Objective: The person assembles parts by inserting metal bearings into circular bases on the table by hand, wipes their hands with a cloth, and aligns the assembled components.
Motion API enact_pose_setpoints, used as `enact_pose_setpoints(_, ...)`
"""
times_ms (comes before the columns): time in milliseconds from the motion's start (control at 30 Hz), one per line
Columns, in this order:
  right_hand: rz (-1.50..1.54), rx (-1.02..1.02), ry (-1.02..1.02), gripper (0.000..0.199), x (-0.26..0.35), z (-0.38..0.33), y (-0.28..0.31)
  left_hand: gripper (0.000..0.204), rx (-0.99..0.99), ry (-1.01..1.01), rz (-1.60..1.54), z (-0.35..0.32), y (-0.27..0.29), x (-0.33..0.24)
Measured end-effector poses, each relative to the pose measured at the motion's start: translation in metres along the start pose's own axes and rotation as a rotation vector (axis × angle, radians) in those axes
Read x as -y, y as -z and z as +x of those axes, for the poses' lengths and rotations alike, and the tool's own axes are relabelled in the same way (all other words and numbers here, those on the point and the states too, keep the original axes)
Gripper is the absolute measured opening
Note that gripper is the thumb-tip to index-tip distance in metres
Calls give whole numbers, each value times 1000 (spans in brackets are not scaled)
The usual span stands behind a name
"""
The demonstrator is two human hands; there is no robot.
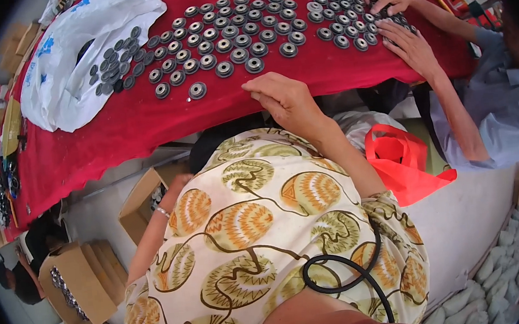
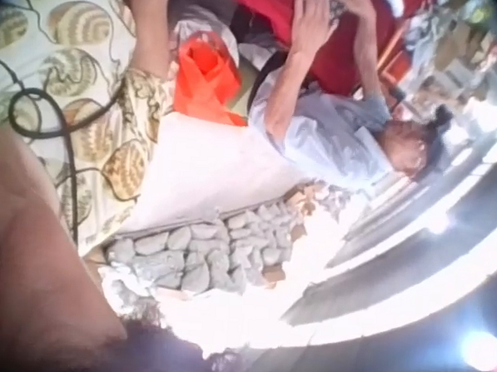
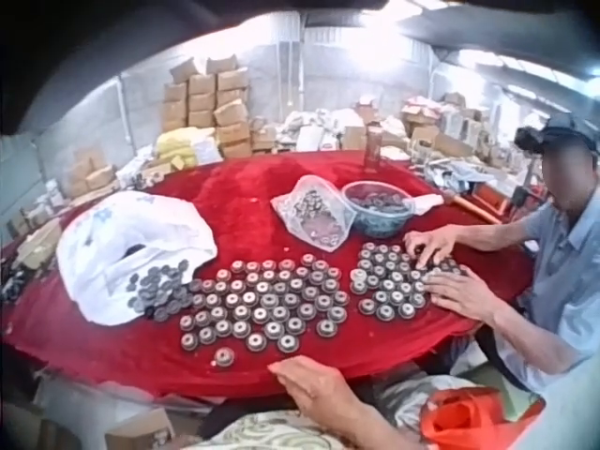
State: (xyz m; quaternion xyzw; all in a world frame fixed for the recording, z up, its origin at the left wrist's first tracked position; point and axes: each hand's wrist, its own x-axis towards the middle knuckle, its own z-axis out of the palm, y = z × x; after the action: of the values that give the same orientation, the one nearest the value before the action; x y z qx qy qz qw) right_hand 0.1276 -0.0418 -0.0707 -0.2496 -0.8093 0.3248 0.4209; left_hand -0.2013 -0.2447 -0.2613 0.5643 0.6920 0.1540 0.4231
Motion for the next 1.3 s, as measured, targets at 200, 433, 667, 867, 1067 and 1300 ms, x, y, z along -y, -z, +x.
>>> enact_pose_setpoints(200,-56,-67,-38,22,-9,-4,21,17,2,-109,128,-33,-33,54)
enact_pose_setpoints(433,-23,32,-27,23,-7,4,8,16,-60,-121,248,21,-59,88)
enact_pose_setpoints(667,2,36,-40,23,-6,3,5,16,-124,-134,413,34,-67,126)
enact_pose_setpoints(867,-30,45,-26,23,-14,4,7,16,-71,-25,180,-33,-22,26)
enact_pose_setpoints(1067,-4,79,-58,22,1,8,5,13,-166,-51,65,-29,-10,-31)
enact_pose_setpoints(1300,18,61,-121,24,0,8,11,18,-119,1,108,-58,2,-68)
